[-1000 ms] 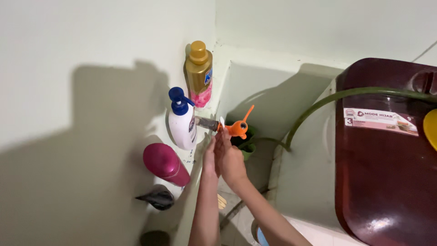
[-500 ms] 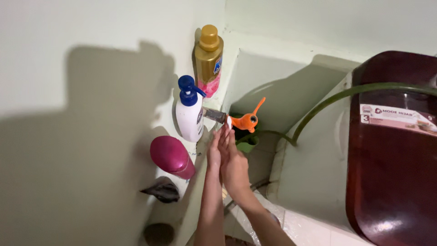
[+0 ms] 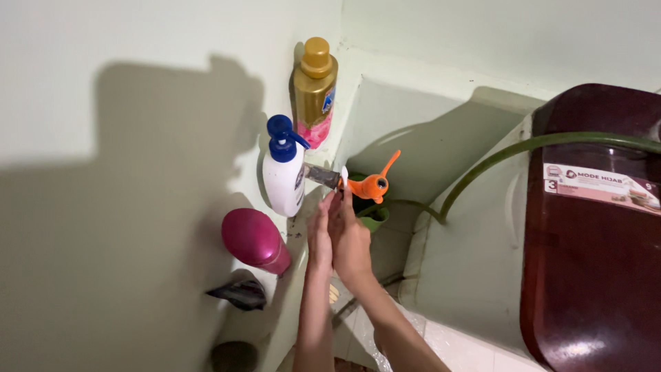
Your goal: The person uses a toothbrush to scrub the orange tap nozzle and surrounding area under running water. They then use a yellow scoop to fill a bucket with water from the tap.
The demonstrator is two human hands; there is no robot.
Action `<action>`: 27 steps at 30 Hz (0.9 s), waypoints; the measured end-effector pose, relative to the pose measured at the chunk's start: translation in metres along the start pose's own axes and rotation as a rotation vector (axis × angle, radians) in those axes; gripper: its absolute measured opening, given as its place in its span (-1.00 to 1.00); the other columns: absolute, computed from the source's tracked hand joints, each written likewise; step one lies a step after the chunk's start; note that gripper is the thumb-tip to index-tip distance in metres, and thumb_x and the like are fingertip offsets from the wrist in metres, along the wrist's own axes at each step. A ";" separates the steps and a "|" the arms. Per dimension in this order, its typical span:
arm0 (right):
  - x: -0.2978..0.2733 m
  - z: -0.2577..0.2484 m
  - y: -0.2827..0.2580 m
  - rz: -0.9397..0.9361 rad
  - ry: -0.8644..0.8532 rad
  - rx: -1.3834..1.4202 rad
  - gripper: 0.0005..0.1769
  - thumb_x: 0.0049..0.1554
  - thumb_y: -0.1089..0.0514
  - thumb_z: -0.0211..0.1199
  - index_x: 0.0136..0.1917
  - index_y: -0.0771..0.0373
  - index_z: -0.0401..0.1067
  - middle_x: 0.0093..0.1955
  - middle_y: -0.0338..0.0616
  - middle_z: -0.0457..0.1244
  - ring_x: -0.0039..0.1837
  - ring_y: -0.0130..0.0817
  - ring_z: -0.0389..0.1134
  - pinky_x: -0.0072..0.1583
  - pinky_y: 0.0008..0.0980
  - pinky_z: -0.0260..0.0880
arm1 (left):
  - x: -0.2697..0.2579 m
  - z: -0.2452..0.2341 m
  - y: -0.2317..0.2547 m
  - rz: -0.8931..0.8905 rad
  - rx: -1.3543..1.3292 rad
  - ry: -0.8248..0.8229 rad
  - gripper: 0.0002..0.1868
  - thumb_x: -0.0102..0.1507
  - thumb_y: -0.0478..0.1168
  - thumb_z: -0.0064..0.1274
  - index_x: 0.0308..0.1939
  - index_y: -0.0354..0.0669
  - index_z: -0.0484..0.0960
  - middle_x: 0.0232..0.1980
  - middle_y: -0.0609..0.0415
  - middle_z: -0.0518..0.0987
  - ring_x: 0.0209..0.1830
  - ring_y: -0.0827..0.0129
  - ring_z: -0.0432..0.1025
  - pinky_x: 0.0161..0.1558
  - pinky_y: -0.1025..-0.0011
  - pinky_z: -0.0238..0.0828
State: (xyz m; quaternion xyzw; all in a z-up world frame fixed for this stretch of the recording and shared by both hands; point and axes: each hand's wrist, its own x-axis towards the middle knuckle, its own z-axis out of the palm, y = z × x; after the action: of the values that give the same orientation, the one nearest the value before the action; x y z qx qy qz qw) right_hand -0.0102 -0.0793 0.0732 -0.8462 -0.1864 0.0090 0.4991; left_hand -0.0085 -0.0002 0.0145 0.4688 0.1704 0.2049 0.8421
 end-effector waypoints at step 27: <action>-0.001 -0.089 0.034 -0.332 0.419 -0.646 -0.74 0.18 0.08 0.34 0.16 -0.10 0.56 -0.38 -0.26 0.19 -0.37 -0.24 0.29 -0.34 -0.20 0.25 | 0.055 0.039 0.043 -0.123 0.519 -0.228 -0.20 0.39 0.34 -0.53 0.24 -0.12 0.62 0.22 0.04 0.63 0.32 0.33 0.41 0.31 0.21 0.18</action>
State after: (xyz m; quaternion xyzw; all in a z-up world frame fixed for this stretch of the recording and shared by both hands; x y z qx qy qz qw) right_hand 0.0175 -0.1695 0.0889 -0.9013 -0.2080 -0.3027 0.2298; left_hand 0.0490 0.0201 0.0658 0.6775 0.1494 0.0489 0.7185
